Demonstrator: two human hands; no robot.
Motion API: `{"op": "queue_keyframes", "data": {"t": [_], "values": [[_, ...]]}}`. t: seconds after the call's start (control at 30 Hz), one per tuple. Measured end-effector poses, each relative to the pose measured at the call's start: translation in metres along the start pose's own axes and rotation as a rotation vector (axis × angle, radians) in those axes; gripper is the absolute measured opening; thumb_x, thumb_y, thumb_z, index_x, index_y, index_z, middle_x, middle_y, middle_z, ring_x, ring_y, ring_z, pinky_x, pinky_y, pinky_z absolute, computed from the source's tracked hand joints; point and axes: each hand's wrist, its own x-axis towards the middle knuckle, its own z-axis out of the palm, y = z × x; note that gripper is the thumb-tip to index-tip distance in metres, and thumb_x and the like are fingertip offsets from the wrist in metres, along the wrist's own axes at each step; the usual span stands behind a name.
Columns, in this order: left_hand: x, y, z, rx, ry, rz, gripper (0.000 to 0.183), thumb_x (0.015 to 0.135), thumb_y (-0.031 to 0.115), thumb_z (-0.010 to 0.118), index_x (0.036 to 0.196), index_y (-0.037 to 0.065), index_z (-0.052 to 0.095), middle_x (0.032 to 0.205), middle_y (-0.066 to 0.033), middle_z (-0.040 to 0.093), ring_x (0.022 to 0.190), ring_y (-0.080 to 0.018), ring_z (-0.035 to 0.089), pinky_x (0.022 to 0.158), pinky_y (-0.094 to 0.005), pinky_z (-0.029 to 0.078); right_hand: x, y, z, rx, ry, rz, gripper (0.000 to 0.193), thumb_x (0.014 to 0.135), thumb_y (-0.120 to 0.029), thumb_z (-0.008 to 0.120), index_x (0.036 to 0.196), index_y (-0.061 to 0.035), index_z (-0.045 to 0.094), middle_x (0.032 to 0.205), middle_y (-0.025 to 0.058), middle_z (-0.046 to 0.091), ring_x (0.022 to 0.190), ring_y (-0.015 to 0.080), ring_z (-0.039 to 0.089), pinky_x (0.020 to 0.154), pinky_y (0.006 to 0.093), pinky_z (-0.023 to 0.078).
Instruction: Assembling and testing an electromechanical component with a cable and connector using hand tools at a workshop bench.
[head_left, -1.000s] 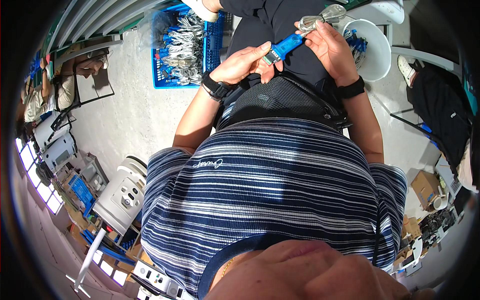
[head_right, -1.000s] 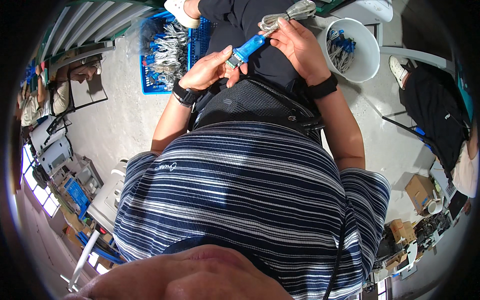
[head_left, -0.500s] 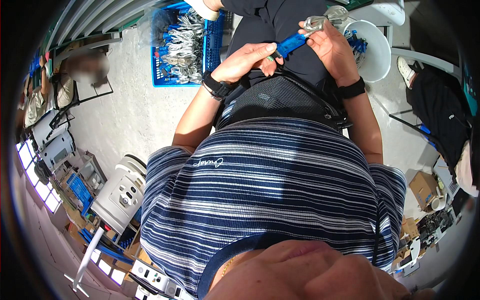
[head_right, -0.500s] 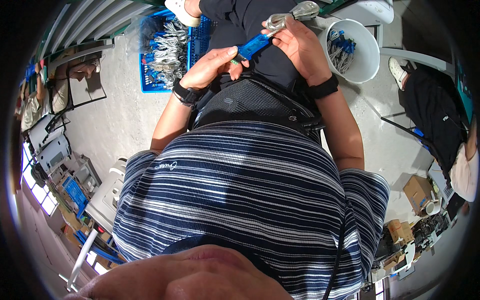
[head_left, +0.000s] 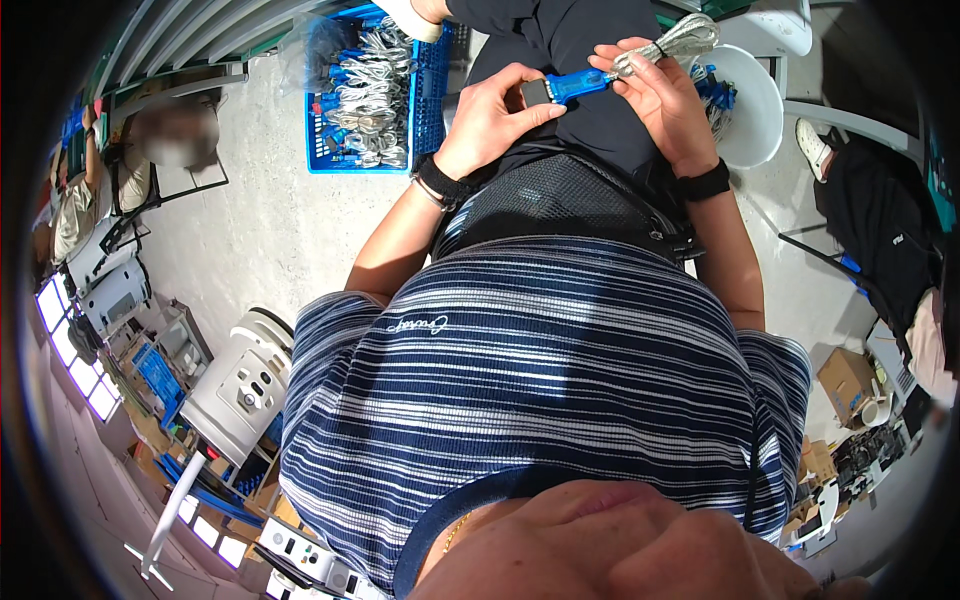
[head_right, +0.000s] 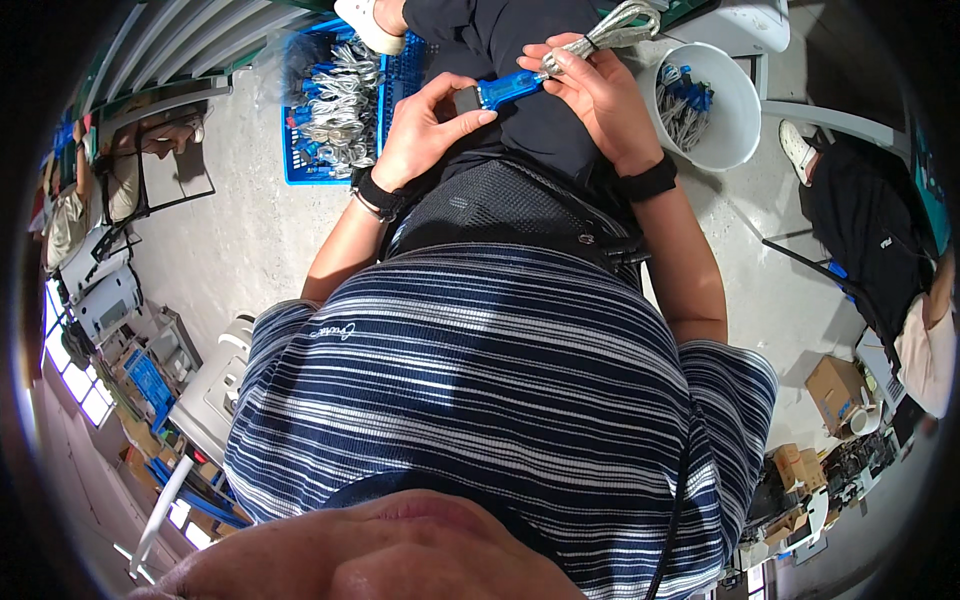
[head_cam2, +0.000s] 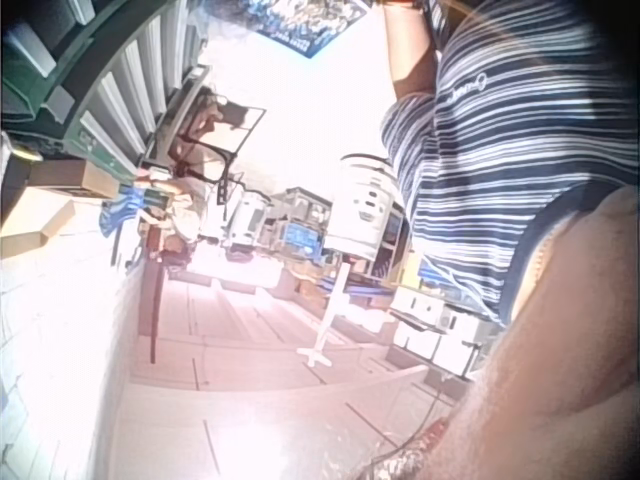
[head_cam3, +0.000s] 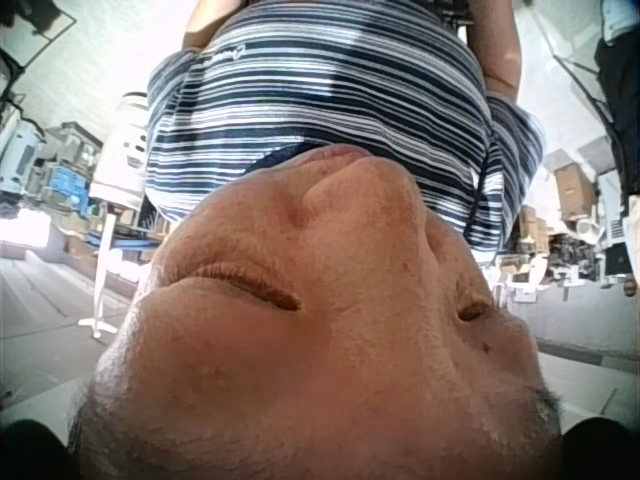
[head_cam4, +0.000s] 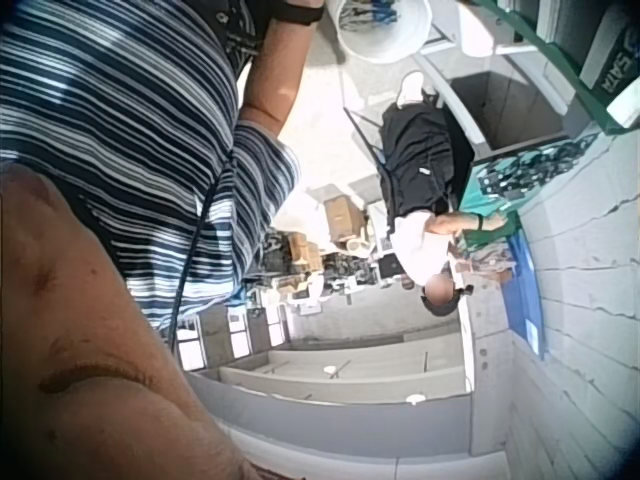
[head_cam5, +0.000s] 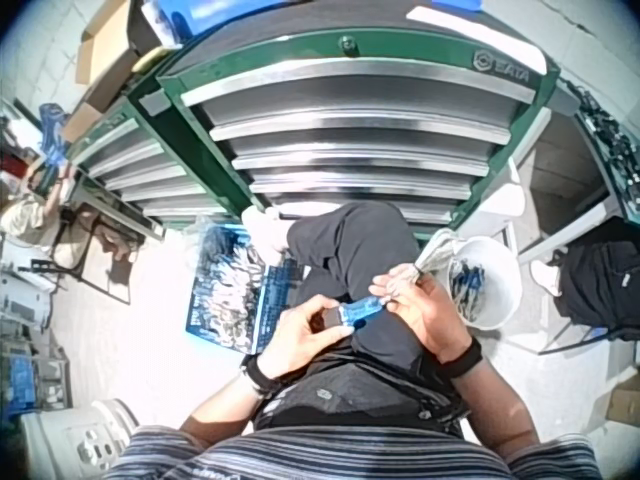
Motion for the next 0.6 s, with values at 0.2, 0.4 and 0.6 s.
{"op": "queue_keyframes", "data": {"t": [0.2,0.4,0.6], "values": [[0.000,0.000,0.000,0.050,0.044,0.016,0.037,0.076,0.024,0.079,0.102,0.003,0.063,0.072,0.0016,0.060,0.067,-0.0037,0.055,0.060,-0.0202,0.045,-0.001,-0.001,0.001,-0.008,-0.001,-0.001,0.023,0.096,-0.014,0.050,0.116,-0.0028,0.053,0.119,0.0194,0.059,0.112,0.0265,0.059,0.088,0.0299,0.047],[0.005,-0.015,0.001,-0.211,-0.168,-0.124,0.023,0.086,0.018,0.071,0.099,0.002,0.060,0.082,0.0060,0.055,0.075,-0.0012,0.049,0.067,-0.0174,0.040,-0.001,0.000,-0.004,0.060,-0.019,0.010,0.025,0.097,-0.017,0.050,0.118,-0.0027,0.053,0.119,0.0195,0.059,0.112,0.0272,0.058,0.088,0.0305,0.046],[0.011,-0.026,0.004,-0.326,-0.378,-0.147,0.023,0.089,0.021,0.066,0.100,0.002,0.059,0.084,0.0035,0.057,0.077,-0.0033,0.051,0.071,-0.0188,0.042,-0.007,-0.004,-0.009,0.117,-0.018,0.036,0.033,0.098,-0.020,0.047,0.123,-0.0004,0.050,0.122,0.0191,0.056,0.111,0.0263,0.057,0.090,0.0317,0.045]]}}
